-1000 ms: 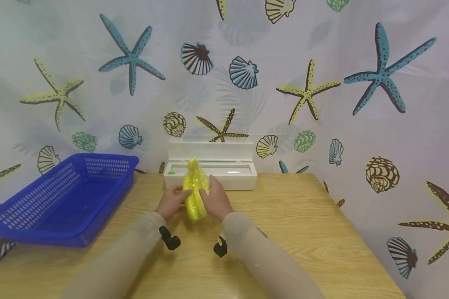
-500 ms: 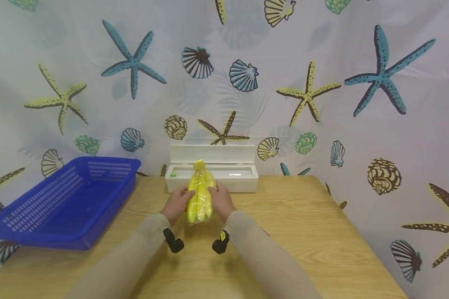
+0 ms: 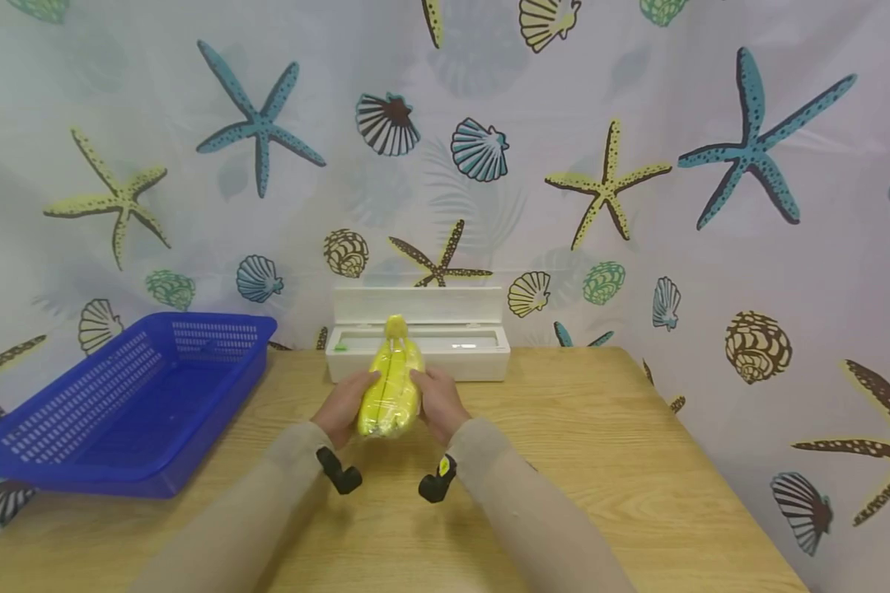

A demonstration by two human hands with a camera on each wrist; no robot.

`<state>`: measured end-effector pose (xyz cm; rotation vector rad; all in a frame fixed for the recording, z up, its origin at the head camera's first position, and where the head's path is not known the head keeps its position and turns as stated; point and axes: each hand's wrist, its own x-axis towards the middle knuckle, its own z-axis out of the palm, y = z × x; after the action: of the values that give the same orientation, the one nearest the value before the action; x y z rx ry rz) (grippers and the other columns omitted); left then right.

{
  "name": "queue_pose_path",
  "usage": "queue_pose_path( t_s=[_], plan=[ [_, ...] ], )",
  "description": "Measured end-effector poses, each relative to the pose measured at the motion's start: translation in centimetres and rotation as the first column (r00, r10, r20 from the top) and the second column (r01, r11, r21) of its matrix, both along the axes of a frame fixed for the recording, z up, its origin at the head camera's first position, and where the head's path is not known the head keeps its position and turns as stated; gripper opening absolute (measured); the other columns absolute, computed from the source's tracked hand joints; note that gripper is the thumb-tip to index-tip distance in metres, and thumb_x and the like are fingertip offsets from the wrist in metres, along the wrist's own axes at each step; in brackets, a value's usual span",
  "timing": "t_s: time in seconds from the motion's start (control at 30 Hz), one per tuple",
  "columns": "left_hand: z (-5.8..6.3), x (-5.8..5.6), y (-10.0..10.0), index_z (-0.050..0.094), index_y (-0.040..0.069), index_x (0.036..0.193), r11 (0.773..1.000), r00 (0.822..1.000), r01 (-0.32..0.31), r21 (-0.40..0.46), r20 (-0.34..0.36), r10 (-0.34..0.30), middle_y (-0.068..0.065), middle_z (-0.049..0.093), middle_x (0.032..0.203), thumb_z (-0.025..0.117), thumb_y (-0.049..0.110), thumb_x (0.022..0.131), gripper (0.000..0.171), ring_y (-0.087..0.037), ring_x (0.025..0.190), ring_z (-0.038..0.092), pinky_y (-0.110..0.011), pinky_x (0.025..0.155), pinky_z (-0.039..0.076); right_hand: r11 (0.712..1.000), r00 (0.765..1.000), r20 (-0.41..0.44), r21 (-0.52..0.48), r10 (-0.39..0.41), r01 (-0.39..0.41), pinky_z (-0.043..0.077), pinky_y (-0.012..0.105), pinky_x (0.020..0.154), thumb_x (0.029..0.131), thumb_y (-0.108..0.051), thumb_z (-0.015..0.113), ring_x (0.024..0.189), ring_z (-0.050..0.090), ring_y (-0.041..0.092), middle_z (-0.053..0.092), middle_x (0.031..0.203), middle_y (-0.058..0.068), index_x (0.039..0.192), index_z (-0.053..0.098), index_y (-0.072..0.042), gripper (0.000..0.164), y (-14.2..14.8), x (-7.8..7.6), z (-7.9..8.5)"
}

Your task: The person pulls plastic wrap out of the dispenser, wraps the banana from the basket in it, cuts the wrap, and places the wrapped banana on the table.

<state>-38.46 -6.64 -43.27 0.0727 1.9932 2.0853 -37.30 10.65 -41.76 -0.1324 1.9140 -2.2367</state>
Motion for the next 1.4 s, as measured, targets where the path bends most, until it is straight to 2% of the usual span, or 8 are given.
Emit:
queue_pose_path(
  t_s=[0.17, 0.43, 0.67, 0.77, 1.03, 1.2, 1.3, 1.4],
  plan=[
    [0.3, -0.1, -0.4, 0.04, 0.018, 0.138, 0.998, 0.998, -0.045, -0.037, 0.031, 0.047, -0.006, 0.053, 0.124, 0.042, 0.055, 0.094, 0.057, -0.018, 0.101, 0.059, -0.032, 0.077, 0.055, 1.0, 1.0, 0.014, -0.003, -0.028, 0.028, 0.054, 0.032, 0.088, 0.102, -0.026, 0.037, 0.106, 0.062, 0.018, 0.055, 0.13, 0.017, 0.138, 0.041, -0.002, 0.043, -0.4, -0.1, 0.1],
    [0.8, 0.4, -0.7, 0.057, 0.014, 0.124, 0.994, 0.995, -0.094, -0.06, -0.042, 0.091, -0.009, 0.063, 0.114, 0.061, 0.039, 0.09, 0.043, -0.017, 0.087, 0.065, -0.033, 0.072, 0.058, 0.997, 0.998, 0.015, 0.037, -0.067, 0.066, 0.054, 0.033, 0.087, 0.101, -0.032, 0.038, 0.109, 0.061, 0.02, 0.054, 0.131, 0.014, 0.14, 0.038, -0.006, 0.046, -0.4, 0.0, 0.8],
    [1.2, 0.1, -1.1, 0.06, 0.01, 0.121, 0.987, 0.996, -0.075, -0.144, -0.057, 0.068, -0.009, 0.066, 0.11, 0.06, 0.039, 0.09, 0.043, -0.017, 0.086, 0.067, -0.033, 0.072, 0.058, 0.947, 0.968, -0.232, 0.277, -0.1, 0.164, 0.049, 0.047, 0.095, 0.096, -0.032, 0.052, 0.123, 0.051, 0.031, 0.04, 0.143, 0.01, 0.146, 0.026, -0.029, 0.057, 0.0, -0.5, 1.8],
    [2.0, 0.0, -1.2, 0.063, 0.008, 0.117, 0.982, 0.996, -0.048, -0.185, -0.081, 0.033, -0.01, 0.067, 0.106, 0.059, 0.038, 0.091, 0.04, -0.017, 0.083, 0.067, -0.033, 0.07, 0.058, 0.952, 0.96, -0.273, 0.276, -0.058, 0.136, 0.052, 0.043, 0.09, 0.098, -0.026, 0.049, 0.115, 0.056, 0.03, 0.049, 0.136, 0.012, 0.143, 0.034, -0.027, 0.047, 0.1, -0.9, 2.3],
    [3.9, -0.7, -2.3, 0.062, 0.007, 0.12, 0.954, 0.992, 0.028, -0.298, -0.108, -0.063, -0.011, 0.068, 0.101, 0.056, 0.033, 0.093, 0.038, -0.015, 0.078, 0.067, -0.03, 0.068, 0.058, 0.981, 0.988, -0.153, 0.192, 0.019, 0.011, 0.054, 0.031, 0.079, 0.1, -0.029, 0.033, 0.1, 0.06, 0.017, 0.055, 0.121, 0.01, 0.136, 0.042, -0.018, 0.038, 0.0, -1.4, 3.3],
    [5.3, -0.8, -3.5, 0.06, 0.004, 0.121, 0.937, 0.989, 0.032, -0.348, -0.128, -0.081, -0.01, 0.067, 0.099, 0.054, 0.034, 0.094, 0.04, -0.013, 0.075, 0.065, -0.027, 0.067, 0.056, 0.994, 0.991, -0.097, 0.081, 0.087, -0.079, 0.055, 0.037, 0.083, 0.098, -0.052, 0.031, 0.107, 0.061, 0.023, 0.054, 0.126, 0.013, 0.135, 0.044, -0.014, 0.054, 0.2, -1.3, 3.8],
    [6.7, -0.9, -4.6, 0.06, 0.005, 0.122, 0.931, 0.988, -0.009, -0.366, -0.148, -0.048, -0.008, 0.065, 0.099, 0.054, 0.035, 0.093, 0.042, -0.012, 0.075, 0.063, -0.025, 0.067, 0.055, 0.988, 0.989, -0.087, 0.111, 0.119, -0.109, 0.053, 0.044, 0.09, 0.093, -0.066, 0.029, 0.117, 0.058, 0.03, 0.052, 0.133, 0.015, 0.14, 0.039, -0.016, 0.07, 0.4, -1.1, 3.5],
    [8.2, -1.1, -6.5, 0.057, 0.006, 0.126, 0.926, 0.987, -0.038, -0.376, -0.162, -0.025, -0.008, 0.064, 0.102, 0.053, 0.037, 0.094, 0.045, -0.011, 0.077, 0.063, -0.025, 0.068, 0.055, 0.969, 0.985, -0.048, 0.194, 0.168, -0.156, 0.046, 0.049, 0.1, 0.093, -0.067, 0.028, 0.123, 0.053, 0.035, 0.052, 0.136, 0.018, 0.142, 0.037, -0.013, 0.074, 0.8, -1.1, 2.5]
  ],
)
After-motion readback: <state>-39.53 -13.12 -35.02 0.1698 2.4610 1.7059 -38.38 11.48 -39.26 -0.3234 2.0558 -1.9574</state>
